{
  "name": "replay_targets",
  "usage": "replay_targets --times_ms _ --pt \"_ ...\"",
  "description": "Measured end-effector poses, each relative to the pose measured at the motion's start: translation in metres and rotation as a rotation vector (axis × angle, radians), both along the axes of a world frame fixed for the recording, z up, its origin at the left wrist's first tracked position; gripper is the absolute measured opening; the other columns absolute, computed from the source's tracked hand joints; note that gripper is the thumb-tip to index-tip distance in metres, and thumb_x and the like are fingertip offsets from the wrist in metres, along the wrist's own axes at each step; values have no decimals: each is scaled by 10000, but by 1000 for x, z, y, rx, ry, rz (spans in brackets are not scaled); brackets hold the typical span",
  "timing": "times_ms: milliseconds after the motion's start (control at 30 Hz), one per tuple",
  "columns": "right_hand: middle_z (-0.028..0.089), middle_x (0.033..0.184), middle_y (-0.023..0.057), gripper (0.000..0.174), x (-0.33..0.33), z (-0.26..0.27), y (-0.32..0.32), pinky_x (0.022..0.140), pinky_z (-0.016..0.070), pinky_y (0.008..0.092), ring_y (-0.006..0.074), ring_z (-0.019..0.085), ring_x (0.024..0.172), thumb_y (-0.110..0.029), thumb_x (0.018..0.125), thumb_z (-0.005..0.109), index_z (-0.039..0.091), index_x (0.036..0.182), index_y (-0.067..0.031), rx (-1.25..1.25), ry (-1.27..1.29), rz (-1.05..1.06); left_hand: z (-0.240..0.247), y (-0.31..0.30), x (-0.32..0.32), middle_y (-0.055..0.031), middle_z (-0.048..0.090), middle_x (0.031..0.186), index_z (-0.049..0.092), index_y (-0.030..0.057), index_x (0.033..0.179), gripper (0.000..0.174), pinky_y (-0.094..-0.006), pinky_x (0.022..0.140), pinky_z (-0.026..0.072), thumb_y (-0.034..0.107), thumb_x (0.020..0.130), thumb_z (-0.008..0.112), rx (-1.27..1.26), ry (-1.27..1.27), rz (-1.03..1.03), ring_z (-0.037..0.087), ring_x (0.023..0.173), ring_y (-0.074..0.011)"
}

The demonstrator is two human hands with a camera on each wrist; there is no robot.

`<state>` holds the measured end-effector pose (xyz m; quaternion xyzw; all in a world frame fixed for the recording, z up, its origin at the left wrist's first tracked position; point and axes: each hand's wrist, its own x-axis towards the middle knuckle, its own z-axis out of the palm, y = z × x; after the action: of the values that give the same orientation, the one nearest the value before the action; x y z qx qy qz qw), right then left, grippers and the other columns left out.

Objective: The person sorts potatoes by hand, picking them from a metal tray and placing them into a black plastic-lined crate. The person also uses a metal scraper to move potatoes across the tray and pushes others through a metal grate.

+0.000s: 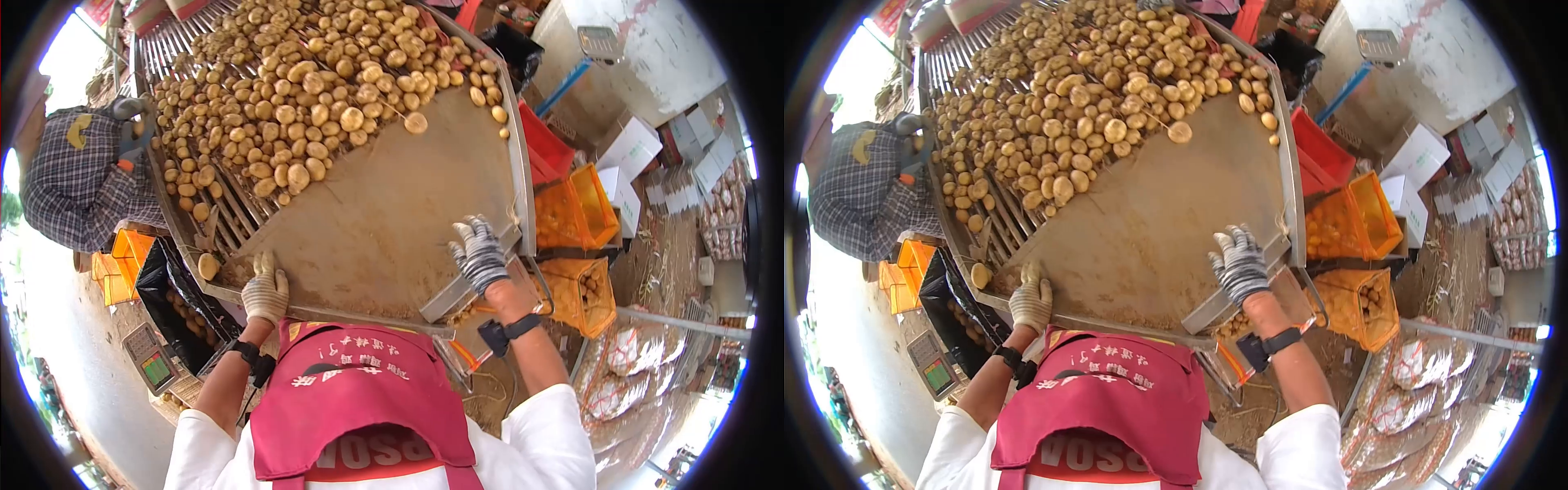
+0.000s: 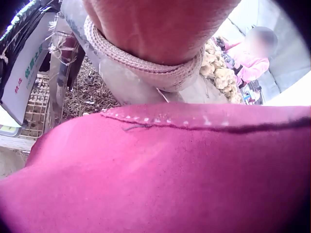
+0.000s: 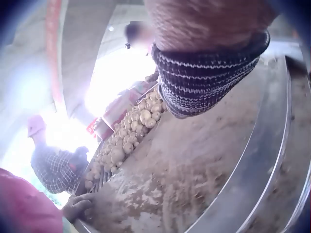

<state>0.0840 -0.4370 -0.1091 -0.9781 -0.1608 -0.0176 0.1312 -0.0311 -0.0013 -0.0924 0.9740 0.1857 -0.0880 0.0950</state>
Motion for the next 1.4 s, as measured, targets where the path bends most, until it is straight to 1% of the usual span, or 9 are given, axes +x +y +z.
replay_targets --times_ms 300,667,800,867,967,1133,1200,1300,1400 --pt "399 1518 156 602 -16 -46 38 1164 290 532 401 337 1420 -424 855 686 556 1368 -138 -47 -42 -232 7 7 2 -303 375 1531 368 23 1503 639 -471 884 540 325 952 482 -53 83 -104 694 968 -407" --pt "379 1500 172 624 1 -42 40 1127 361 512 405 317 1417 -412 813 744 568 1322 -97 -166 125 -228 -1 56 21 -303 370 1521 347 36 1517 667 -452 1023 480 329 942 514 -533 162 -192 580 1212 -417" --pt "413 1473 230 643 56 35 115 1081 441 456 398 482 1320 -377 823 764 542 1344 -72 -258 508 -284 -14 60 27 -230 606 1318 429 34 1494 623 -351 927 518 274 942 586 -817 82 -54 671 1069 -316" --pt "412 1485 240 690 72 47 177 1087 443 442 404 527 1283 -343 830 766 489 1408 -88 -95 316 -25 -22 69 30 -167 667 1227 436 47 1497 615 -323 866 537 267 945 596 -1014 60 63 699 965 -267" --pt "381 1518 237 734 84 95 300 1125 417 425 404 461 1357 -267 833 783 438 1463 -119 93 425 108 -24 77 36 -19 642 967 448 76 1506 610 -281 691 516 248 947 619 -1242 127 125 617 758 -132" --pt "471 1439 160 709 118 13 369 1063 481 393 314 552 1224 -197 893 721 375 1507 -120 390 433 -12 -1 96 40 54 545 818 467 163 1507 579 -256 627 447 224 953 620 -1625 287 264 490 692 -68" --pt "531 1349 92 697 116 25 371 945 552 361 250 580 1135 -88 883 724 392 1496 -106 71 361 33 -7 104 40 59 533 822 443 200 1522 599 -255 630 451 227 953 626 -1748 360 325 483 686 -61" --pt "593 1283 82 621 100 24 339 777 595 263 210 648 1044 -55 887 722 460 1449 -75 1213 873 -126 -10 106 43 68 526 829 384 251 1552 646 -260 639 468 235 955 630 -1890 484 405 486 679 -57" --pt "618 1262 86 548 66 72 333 784 597 272 213 657 1076 -66 911 700 497 1420 -75 1374 1150 -134 -9 103 48 60 560 865 314 268 1579 678 -293 674 510 252 969 609 -1958 547 450 522 695 -71"
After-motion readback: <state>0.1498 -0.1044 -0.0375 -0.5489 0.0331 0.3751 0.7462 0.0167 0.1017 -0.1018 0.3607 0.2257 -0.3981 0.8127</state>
